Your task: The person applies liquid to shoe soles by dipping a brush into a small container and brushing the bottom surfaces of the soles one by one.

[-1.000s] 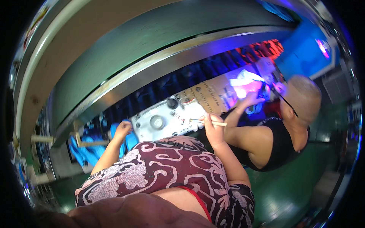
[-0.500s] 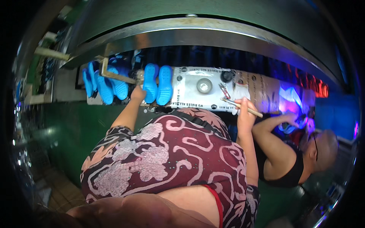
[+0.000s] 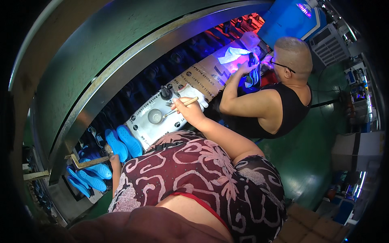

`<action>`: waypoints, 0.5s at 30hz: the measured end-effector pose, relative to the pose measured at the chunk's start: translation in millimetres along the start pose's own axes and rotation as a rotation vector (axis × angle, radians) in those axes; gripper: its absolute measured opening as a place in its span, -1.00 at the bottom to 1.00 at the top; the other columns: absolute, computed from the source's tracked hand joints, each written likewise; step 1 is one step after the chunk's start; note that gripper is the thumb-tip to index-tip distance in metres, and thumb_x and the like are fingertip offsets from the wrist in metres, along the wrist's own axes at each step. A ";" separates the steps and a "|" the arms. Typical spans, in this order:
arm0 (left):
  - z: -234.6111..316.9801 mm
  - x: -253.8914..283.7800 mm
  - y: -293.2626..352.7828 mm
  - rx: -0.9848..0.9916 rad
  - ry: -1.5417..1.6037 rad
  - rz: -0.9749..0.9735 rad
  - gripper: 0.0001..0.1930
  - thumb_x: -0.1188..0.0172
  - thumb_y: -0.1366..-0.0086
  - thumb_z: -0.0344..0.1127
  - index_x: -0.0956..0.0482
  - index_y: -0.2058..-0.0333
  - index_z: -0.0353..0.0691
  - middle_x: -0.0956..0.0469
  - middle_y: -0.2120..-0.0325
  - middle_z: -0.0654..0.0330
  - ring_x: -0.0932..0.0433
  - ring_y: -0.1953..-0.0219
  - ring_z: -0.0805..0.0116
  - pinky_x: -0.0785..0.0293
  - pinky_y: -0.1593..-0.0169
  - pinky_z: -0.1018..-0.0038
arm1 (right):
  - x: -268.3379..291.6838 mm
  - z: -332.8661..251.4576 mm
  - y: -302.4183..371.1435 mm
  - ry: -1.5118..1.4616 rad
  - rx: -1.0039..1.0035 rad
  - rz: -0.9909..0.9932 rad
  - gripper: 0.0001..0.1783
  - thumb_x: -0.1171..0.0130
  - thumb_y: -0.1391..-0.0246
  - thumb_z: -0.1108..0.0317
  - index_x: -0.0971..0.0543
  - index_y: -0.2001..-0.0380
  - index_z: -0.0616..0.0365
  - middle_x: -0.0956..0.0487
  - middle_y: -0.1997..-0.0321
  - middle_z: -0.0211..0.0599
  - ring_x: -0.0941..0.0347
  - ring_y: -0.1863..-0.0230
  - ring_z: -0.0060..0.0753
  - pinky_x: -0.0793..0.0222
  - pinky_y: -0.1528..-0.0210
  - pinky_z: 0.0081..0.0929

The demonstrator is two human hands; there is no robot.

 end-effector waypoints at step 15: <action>172.4 -21.1 175.5 -0.224 0.655 -0.255 -0.48 -0.05 -0.08 -0.47 -0.18 -0.06 -0.37 -0.39 0.09 0.06 -0.43 0.08 0.30 -0.38 -0.02 0.39 | -7.3 -16.2 -9.5 0.037 -0.027 -0.083 -0.62 0.05 -0.22 0.19 -0.55 0.50 0.26 -0.54 0.51 -0.34 -0.37 0.50 -0.61 -0.31 0.39 -0.63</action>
Point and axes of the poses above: each hand's wrist, its own y-axis away from the middle knuckle, its own x-axis out of the back of the hand, z = x × y, the point moved 7 cm from there along -y, towards the middle knuckle
